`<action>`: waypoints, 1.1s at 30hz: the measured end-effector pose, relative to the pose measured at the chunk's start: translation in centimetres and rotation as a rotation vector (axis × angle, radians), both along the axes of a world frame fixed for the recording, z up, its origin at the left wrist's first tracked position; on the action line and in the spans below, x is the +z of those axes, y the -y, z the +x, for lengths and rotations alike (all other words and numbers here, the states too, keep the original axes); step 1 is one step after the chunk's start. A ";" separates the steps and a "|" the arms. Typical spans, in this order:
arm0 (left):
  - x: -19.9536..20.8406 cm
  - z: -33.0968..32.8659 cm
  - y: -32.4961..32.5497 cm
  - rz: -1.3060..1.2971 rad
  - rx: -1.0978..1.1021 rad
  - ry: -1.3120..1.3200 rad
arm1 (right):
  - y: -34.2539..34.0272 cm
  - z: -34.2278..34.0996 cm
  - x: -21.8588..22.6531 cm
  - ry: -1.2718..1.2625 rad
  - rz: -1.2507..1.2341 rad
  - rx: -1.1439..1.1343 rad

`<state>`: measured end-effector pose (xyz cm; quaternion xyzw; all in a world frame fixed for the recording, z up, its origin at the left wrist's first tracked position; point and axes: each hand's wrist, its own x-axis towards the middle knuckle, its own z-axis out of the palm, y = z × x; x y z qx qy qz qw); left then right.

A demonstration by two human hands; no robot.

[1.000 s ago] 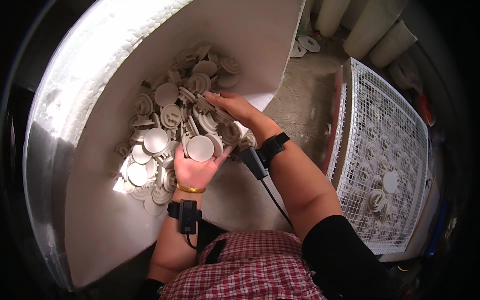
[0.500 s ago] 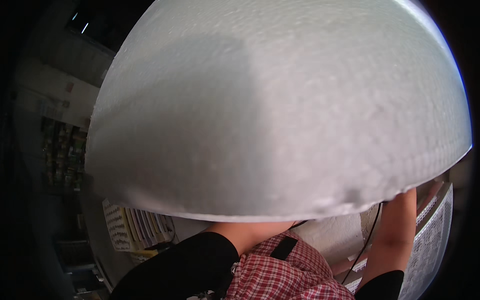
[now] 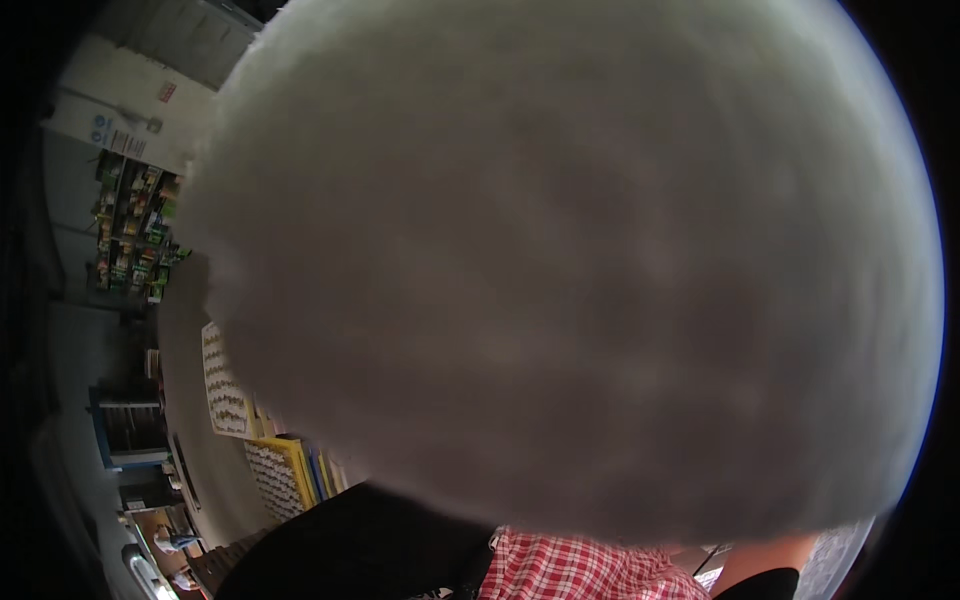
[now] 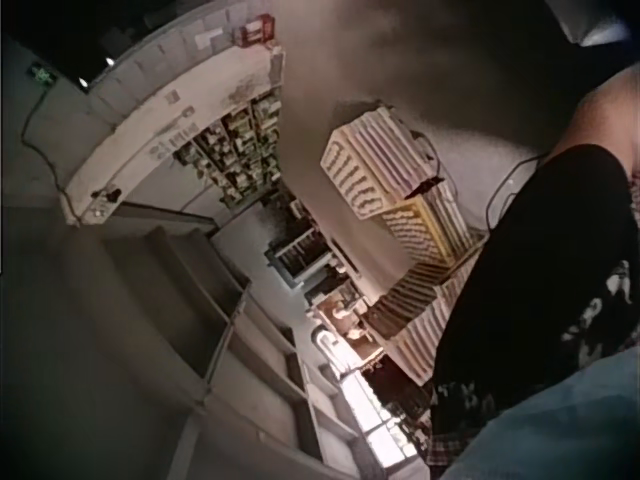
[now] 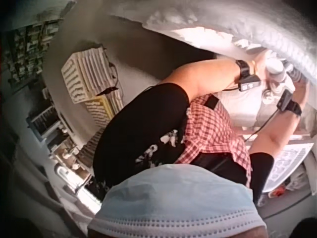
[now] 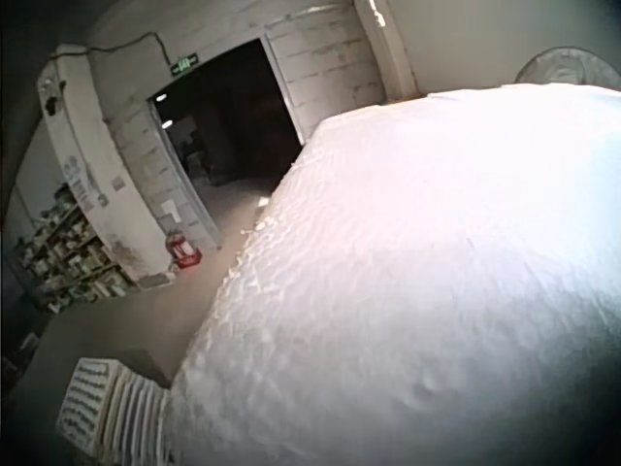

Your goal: Assembling and sorting white plastic components into a tray in a manufacturing facility.

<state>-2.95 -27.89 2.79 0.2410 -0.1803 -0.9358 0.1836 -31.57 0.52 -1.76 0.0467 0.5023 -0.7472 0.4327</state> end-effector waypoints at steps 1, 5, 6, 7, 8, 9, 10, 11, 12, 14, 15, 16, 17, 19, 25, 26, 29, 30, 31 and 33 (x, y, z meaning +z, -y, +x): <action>-0.3 0.2 0.1 0.007 -0.004 0.006 | 1.5 2.0 1.7 0.010 0.023 -0.024; -1.0 -5.5 -6.6 0.130 -0.230 -0.053 | -0.6 7.8 12.0 -0.031 0.203 -0.337; -1.2 -7.5 -10.0 0.191 -0.345 -0.088 | -2.8 8.1 12.9 -0.163 0.370 -0.328; -1.2 -9.3 -13.5 0.253 -0.456 -0.118 | -5.7 5.8 7.7 -0.499 0.453 -0.205; -1.4 -10.9 -17.4 0.305 -0.563 -0.137 | -10.2 3.6 3.1 -0.802 0.554 -0.043; -2.1 -11.8 -17.8 0.305 -0.574 -0.133 | -4.1 5.5 7.8 -0.355 0.475 -0.250; -0.8 -13.2 -20.9 0.325 -0.659 -0.169 | -6.3 1.4 4.5 -0.073 0.178 -0.106; -0.1 -13.7 -20.5 0.308 -0.677 -0.181 | -5.7 0.9 3.9 -0.049 0.073 -0.157; 0.0 -13.3 -20.4 0.304 -0.676 -0.181 | -5.5 1.2 3.6 -0.010 -0.025 -0.189; -0.1 -13.3 -20.5 0.292 -0.688 -0.188 | -5.7 1.6 3.6 -0.006 -0.020 -0.178; -0.3 -13.4 -20.6 0.295 -0.683 -0.156 | -5.8 1.5 3.8 -0.020 0.004 -0.182; -0.4 -13.4 -20.7 0.296 -0.676 -0.126 | -5.7 1.6 3.9 -0.021 0.002 -0.188; -0.4 -13.5 -20.6 0.295 -0.681 -0.125 | -5.6 1.8 3.8 -0.041 -0.005 -0.218; -0.4 -13.6 -20.4 0.315 -0.713 -0.129 | -5.7 2.3 3.8 -0.064 -0.013 -0.250; -0.1 -13.4 -19.5 0.349 -0.776 -0.227 | -6.3 3.6 3.9 -0.051 -0.161 -0.299; 0.1 -13.3 -19.5 0.348 -0.784 -0.229 | -6.3 3.9 4.0 -0.055 -0.163 -0.305; 0.7 -13.1 -19.3 0.331 -0.823 -0.225 | -6.4 5.1 4.6 -0.023 -0.258 -0.333; 0.8 -12.9 -19.0 0.296 -0.832 -0.208 | -6.3 5.7 4.9 0.002 -0.283 -0.352; 0.9 -12.7 -18.7 0.262 -0.843 -0.192 | -6.3 6.2 5.3 0.027 -0.308 -0.372; 1.6 -12.3 -18.9 0.259 -0.886 -0.161 | -6.9 7.1 5.7 -0.030 -0.283 -0.442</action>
